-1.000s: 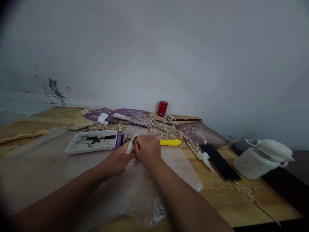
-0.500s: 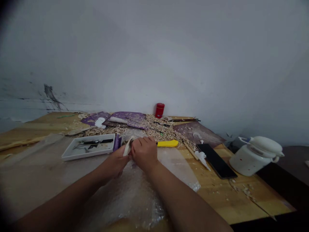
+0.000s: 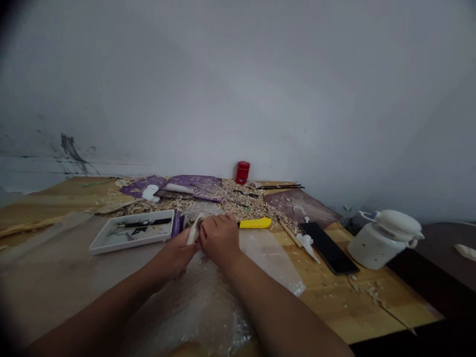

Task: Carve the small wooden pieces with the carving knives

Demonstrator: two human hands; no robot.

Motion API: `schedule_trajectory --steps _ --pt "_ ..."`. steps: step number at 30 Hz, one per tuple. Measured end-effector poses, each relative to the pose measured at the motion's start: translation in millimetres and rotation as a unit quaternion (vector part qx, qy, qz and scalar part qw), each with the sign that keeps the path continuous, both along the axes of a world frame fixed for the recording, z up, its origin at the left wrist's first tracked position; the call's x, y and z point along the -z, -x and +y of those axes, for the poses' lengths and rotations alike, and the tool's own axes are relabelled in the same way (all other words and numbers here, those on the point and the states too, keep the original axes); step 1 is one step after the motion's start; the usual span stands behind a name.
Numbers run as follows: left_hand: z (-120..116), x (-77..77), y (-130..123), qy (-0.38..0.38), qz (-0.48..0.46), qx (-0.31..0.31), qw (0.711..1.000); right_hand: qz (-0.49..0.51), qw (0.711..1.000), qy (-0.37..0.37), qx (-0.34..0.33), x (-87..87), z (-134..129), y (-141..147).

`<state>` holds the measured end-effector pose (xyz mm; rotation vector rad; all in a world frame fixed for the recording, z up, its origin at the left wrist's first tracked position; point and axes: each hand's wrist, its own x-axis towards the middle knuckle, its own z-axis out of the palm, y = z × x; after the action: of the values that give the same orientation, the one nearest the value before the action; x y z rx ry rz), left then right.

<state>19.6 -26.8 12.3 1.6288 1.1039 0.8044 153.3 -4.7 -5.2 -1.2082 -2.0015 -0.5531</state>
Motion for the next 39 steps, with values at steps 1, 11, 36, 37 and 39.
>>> schedule_trajectory --steps 1,11,36,37,39 --pt "0 0.4 0 -0.002 0.003 -0.001 1.0 0.011 1.0 0.008 0.002 0.3 0 0" --pt "-1 4.8 1 -0.022 0.055 -0.024 0.998 0.298 0.903 0.289 -0.113 -4.4 9 -4" --pt "-1 7.3 0 -0.103 0.05 0.005 0.993 0.13 0.985 0.096 -0.061 1.9 3 -3" --pt "0 9.0 0 -0.104 0.066 0.001 0.992 0.185 0.966 0.157 -0.087 1.6 6 -5" --pt "1 12.3 0 -0.096 0.102 -0.01 0.99 0.281 0.908 0.279 -0.138 -0.7 11 -12"
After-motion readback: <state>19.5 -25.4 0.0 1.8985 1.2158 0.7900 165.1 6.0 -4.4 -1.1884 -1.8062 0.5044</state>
